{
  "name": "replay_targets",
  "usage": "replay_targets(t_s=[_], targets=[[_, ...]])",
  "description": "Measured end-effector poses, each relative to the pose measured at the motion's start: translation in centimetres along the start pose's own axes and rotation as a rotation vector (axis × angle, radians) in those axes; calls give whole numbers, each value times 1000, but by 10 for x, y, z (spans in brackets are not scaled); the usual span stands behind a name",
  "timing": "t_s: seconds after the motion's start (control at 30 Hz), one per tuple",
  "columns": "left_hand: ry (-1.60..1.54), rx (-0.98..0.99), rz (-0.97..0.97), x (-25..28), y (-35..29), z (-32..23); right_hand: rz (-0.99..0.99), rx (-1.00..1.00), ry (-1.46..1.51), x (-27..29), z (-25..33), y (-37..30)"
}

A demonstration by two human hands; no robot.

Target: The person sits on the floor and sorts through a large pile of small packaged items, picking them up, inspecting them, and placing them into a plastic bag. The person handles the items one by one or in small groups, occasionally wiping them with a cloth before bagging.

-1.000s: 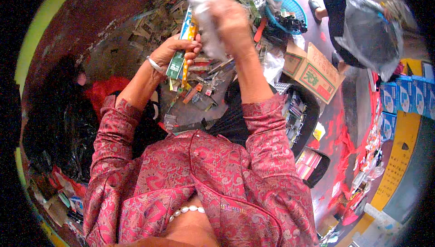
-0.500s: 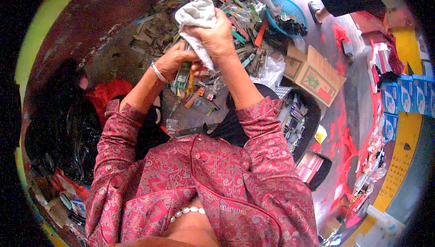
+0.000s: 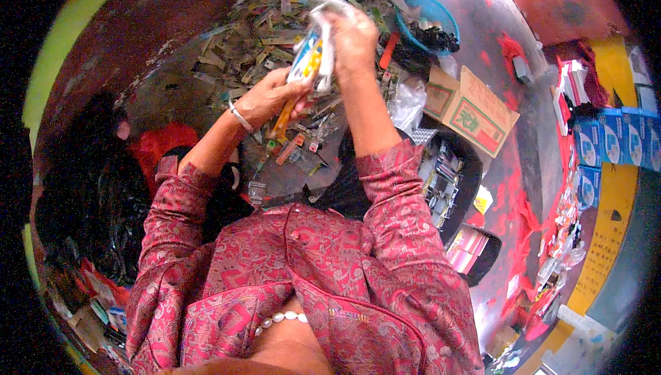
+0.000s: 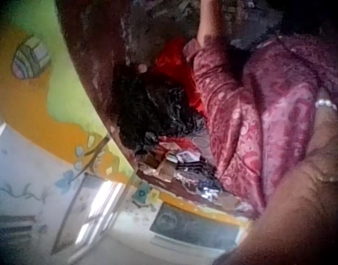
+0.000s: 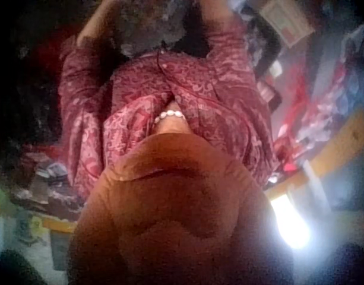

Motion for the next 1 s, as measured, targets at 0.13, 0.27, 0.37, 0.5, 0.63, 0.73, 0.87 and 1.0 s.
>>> replay_targets(t_s=[0.13, 0.27, 0.37, 0.5, 0.63, 0.73, 0.87, 1.0], targets=[[-160, 85, -39, 11, -9, 6, -319, -125, 295, 46, 34, 31], [-705, -31, 28, 24, -11, -1, 208, -23, 248, 10, 50, -20], [-833, -4, 149, 17, -5, -6, 277, -240, 247, -11, 16, -28], [-918, 6, 175, 10, -7, -6, 550, -502, 522, -48, 5, -54], [-747, 38, 208, 5, -3, 7, 450, -475, 345, -42, 8, -53], [-464, 91, -51, 4, -11, -7, 335, -279, 94, -36, 13, -44], [72, -130, -89, 19, -1, -9, 210, -170, -81, -42, 15, -48], [42, -146, -19, 10, 0, -15, 212, -208, -85, -45, 12, -49]])
Point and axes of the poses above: each hand's wrist, its own y-axis towards the middle knuckle, its own x-axis out of the back of the hand, z = x × y, the point moved 3 cm from there along y, towards the middle knuckle, and after that the axes turned 5 degrees about -x, right-handed, at the moved point
